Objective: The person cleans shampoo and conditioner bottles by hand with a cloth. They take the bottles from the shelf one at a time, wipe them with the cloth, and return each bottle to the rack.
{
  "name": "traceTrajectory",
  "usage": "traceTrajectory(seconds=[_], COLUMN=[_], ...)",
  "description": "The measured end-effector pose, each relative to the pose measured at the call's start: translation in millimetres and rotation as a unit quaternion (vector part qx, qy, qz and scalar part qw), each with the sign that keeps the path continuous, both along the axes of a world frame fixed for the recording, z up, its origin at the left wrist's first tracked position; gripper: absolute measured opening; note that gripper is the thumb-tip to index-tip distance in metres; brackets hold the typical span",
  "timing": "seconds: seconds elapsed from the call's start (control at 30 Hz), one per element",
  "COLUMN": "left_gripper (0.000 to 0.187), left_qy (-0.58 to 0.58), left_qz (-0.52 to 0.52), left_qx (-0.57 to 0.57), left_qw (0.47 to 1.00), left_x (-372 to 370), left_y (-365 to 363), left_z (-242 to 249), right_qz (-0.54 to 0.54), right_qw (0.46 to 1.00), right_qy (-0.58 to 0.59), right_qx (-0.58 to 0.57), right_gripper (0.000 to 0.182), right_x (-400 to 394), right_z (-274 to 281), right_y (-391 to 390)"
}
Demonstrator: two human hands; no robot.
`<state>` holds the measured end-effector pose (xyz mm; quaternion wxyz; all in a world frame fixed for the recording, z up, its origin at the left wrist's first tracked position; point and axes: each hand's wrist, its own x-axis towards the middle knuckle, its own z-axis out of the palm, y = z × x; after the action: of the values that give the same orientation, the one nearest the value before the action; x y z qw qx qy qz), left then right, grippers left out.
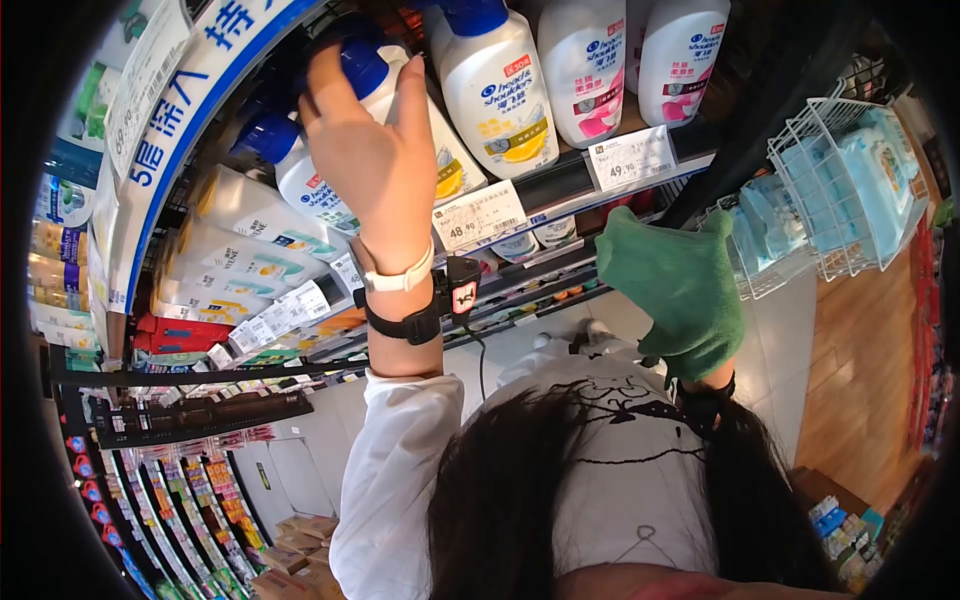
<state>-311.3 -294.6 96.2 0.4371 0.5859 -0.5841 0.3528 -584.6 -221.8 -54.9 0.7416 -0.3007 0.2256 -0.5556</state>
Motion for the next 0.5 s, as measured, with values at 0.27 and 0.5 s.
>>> traceTrajectory(seconds=[0.27, 0.5], left_gripper=[0.066, 0.047], left_qy=[0.167, 0.213], left_qz=[-0.225, -0.312], left_qx=[-0.218, -0.237], left_qw=[0.935, 0.895], left_x=[-18, -22], left_y=[60, 116], left_z=[-11, 24], right_qz=[0.069, 0.181], right_qw=[0.995, 0.962], right_qy=[0.0, 0.07], right_qx=[-0.072, -0.19], right_gripper=[0.046, 0.046], right_x=[57, 96], right_z=[26, 38], right_y=[-36, -34])
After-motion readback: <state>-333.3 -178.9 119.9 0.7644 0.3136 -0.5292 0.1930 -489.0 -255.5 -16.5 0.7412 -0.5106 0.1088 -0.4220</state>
